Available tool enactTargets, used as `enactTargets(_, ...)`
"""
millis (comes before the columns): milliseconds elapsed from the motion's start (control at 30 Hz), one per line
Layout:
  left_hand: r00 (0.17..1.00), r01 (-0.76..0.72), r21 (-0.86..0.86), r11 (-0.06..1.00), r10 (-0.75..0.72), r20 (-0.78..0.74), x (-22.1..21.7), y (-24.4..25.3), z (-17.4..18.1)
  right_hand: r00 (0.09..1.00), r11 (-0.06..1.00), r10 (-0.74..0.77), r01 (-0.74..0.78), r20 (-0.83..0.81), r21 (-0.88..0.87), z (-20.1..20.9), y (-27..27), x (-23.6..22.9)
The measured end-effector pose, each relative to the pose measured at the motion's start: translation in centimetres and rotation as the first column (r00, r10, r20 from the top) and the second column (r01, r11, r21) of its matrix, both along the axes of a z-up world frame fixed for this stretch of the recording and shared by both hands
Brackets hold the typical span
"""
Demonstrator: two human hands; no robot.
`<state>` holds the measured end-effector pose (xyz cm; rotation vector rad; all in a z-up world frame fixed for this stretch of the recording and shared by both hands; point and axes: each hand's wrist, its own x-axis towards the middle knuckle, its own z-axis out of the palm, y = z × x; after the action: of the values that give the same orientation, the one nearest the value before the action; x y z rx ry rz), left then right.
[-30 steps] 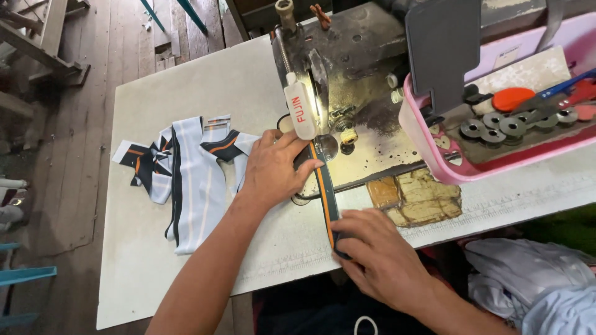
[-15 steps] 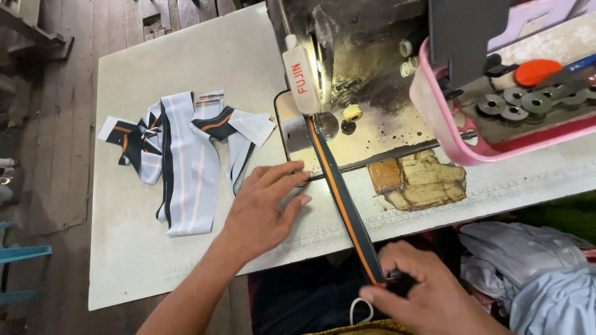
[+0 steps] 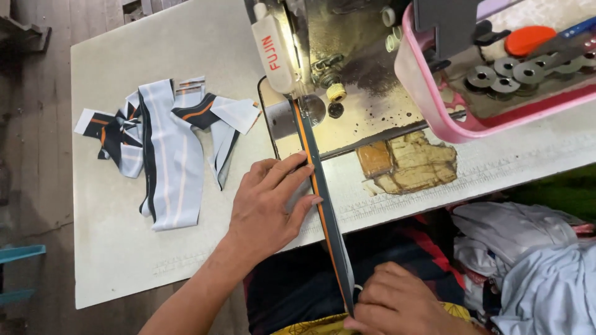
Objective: Aligning and sewing fabric strips using an industrial sewing machine
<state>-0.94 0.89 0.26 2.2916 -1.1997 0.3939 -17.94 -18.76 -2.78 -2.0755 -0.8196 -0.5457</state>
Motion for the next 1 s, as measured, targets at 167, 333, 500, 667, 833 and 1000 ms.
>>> enactTargets(167, 0.998, -0.035, 0.018, 0.999, 0.034, 0.048, -0.5, -0.1, -0.2, 1.000, 0.997, -0.026, 0.027, 0.007, -0.073, -0.6, 0.1, -0.3)
enactTargets(333, 0.993, -0.054, 0.035, 0.998, 0.050, 0.109, -0.5, -0.3, -0.2, 0.989, 0.987, -0.149, 0.150, 0.011, -0.061, -2.7, -0.1, -1.6)
enactTargets(500, 0.988, -0.070, 0.052, 0.996, 0.062, 0.140, -0.5, -0.6, -0.1, 0.998, 0.993, -0.055, 0.056, 0.012, -0.104, -1.3, -0.5, -0.6)
enactTargets(667, 0.985, -0.076, 0.066, 0.995, 0.065, 0.159, -0.6, -0.7, -0.1, 1.000, 0.999, 0.010, -0.010, -0.006, -0.039, -3.1, -0.6, -0.4)
enactTargets(833, 0.981, -0.083, 0.076, 0.994, 0.069, 0.179, -0.6, -0.7, 0.1, 0.998, 1.000, 0.013, -0.014, -0.065, -0.016, -2.9, -0.6, -0.4)
enactTargets(1000, 0.979, -0.102, 0.094, 0.990, 0.083, 0.187, -0.1, -0.6, -0.2, 0.310, 0.716, 0.564, 0.277, -0.765, 0.640, -9.2, -2.7, -3.4)
